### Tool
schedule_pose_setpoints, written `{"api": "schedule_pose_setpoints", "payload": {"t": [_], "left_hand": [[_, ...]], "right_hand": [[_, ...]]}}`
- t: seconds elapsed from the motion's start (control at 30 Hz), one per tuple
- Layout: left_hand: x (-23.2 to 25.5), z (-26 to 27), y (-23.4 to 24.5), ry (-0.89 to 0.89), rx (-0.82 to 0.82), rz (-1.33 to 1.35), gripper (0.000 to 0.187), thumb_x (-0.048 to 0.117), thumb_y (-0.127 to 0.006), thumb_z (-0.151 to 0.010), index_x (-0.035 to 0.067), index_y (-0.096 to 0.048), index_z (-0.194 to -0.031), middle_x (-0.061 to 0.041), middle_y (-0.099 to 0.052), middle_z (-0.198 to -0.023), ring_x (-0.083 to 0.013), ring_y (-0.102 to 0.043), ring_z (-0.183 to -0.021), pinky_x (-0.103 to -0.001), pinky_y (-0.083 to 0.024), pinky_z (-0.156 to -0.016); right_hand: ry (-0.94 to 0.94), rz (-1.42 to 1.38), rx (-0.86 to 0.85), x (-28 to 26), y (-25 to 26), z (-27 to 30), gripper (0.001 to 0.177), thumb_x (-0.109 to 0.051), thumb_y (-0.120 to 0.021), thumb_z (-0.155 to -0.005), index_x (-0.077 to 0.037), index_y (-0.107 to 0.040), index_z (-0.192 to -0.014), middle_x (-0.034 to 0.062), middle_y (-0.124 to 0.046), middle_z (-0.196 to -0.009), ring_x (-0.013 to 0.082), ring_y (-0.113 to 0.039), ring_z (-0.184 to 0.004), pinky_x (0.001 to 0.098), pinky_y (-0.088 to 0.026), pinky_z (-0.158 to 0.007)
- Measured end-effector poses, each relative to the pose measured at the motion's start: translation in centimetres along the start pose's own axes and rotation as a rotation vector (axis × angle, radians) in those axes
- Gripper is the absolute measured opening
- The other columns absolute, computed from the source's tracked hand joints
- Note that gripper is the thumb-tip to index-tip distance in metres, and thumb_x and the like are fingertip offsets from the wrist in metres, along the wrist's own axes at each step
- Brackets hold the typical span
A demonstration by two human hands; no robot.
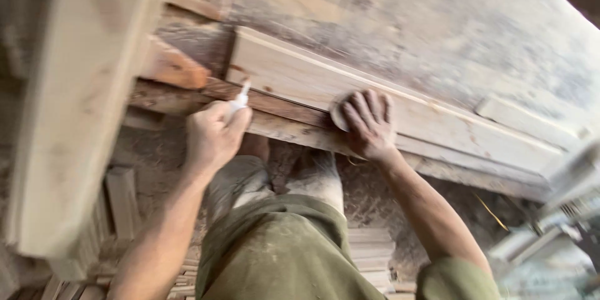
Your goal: Sanding wooden boards with an angle grinder and applying wood filler to surface imperfections.
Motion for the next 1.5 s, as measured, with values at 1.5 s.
{"api": "schedule_pose_setpoints", "payload": {"t": [1.5], "left_hand": [[6.1, 8.4, -21.3, 0.048, -0.192, -0.129, 0.028, 0.028, -0.076, -0.088, 0.003, -0.074, -0.075, -0.018, -0.073, -0.078, -0.0413, -0.073, -0.077, -0.046, -0.058, -0.072]], "right_hand": [[-0.499, -0.019, 0.186, 19.5, 7.1, 23.1, 0.061, -0.009, -0.057, -0.091, 0.012, -0.056, -0.148, 0.0360, -0.049, -0.154, 0.0543, -0.036, -0.143, 0.0604, -0.021, -0.116]]}}
Point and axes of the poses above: each hand's wrist, its own z-axis away from the middle knuckle, its own y-axis out of the back of the hand, x = y × z, the point moved 9 cm from there along -z, towards the middle knuckle
